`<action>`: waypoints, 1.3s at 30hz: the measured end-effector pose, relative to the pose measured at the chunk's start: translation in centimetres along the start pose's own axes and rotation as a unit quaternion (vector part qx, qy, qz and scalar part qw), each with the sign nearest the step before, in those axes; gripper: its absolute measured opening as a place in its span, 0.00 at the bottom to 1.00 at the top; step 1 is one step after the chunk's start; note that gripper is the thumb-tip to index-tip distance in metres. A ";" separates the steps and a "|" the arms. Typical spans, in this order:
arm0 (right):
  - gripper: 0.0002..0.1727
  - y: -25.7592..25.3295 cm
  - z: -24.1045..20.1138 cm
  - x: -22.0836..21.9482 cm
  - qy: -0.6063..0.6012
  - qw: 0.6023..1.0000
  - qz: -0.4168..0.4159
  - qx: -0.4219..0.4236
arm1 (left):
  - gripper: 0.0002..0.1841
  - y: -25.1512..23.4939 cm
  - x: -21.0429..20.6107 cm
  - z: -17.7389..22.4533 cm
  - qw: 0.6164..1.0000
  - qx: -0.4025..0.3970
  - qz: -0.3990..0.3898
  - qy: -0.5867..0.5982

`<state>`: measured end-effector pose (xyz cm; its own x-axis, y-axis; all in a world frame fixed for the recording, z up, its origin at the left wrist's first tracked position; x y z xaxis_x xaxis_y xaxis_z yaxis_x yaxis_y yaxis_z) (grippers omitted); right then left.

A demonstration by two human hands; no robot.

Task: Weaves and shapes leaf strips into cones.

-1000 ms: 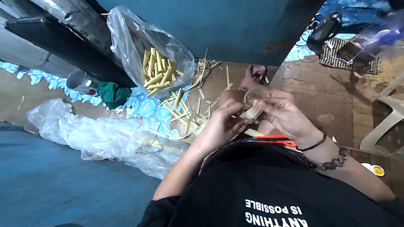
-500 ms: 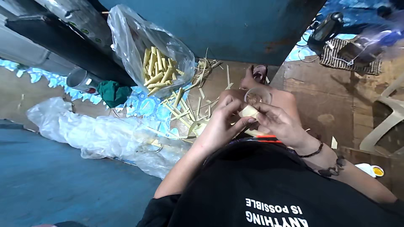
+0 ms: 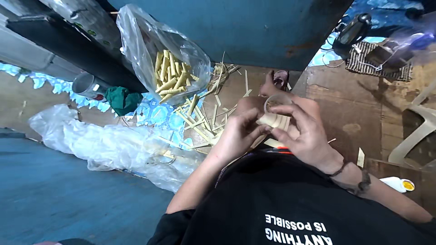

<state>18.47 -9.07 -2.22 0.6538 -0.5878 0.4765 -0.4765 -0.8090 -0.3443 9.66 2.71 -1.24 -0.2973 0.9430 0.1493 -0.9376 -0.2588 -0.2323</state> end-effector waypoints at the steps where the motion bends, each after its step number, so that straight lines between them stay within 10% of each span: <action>1: 0.22 0.2 -0.6 0.3 0.053 0.997 0.024 0.044 | 0.06 0.1 -0.1 -0.1 1.000 0.010 -0.004 0.005; 5: 0.19 0.9 2.9 -1.9 -0.304 0.927 -0.082 -0.203 | 0.07 0.2 -0.6 -0.2 0.998 0.019 -0.050 0.017; 10: 0.24 1.2 1.1 -0.1 0.009 1.000 -0.001 -0.005 | 0.06 0.2 -0.1 -0.8 0.999 0.034 -0.028 0.023; 15: 0.20 2.2 4.1 -2.5 -0.344 0.900 -0.093 -0.251 | 0.05 0.2 -0.5 -1.1 0.997 0.047 -0.046 0.030; 18: 0.19 2.0 2.5 -0.7 -0.071 0.994 -0.030 -0.073 | 0.04 0.1 -0.2 -1.3 0.997 0.052 -0.043 0.021; 21: 0.24 2.5 1.1 -0.2 0.083 0.996 0.025 0.037 | 0.07 0.2 -0.2 -1.6 0.996 0.073 -0.041 0.035; 25: 0.21 3.0 4.6 -2.6 -0.366 0.893 -0.088 -0.249 | 0.05 0.3 -0.5 -1.5 0.995 0.071 -0.058 0.044; 31: 0.22 3.0 2.0 0.0 0.018 1.000 0.014 -0.014 | 0.07 0.4 -0.1 -1.5 0.995 0.093 -0.039 0.017; 35: 0.21 3.9 4.9 -2.4 -0.381 0.874 -0.091 -0.288 | 0.06 0.4 -0.5 -1.2 0.994 0.076 -0.063 0.037; 39: 0.21 3.6 3.2 -0.1 -0.093 0.992 -0.016 -0.087 | 0.06 0.2 -0.2 -1.6 0.995 0.086 -0.050 0.033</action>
<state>18.63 -11.92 -6.05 0.7601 -0.5645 0.3217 -0.5366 -0.8246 -0.1791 9.80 2.83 -2.84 -0.1943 0.9760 0.0986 -0.9805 -0.1900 -0.0511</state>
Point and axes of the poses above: each hand's wrist, its own y-axis away from the middle knuckle, its own x-axis out of the back of the hand, z = x × y, the point moved 9 cm from there along -y, towards the middle knuckle, and after that the axes turned 11 degrees about y, right-handed, at the moved point
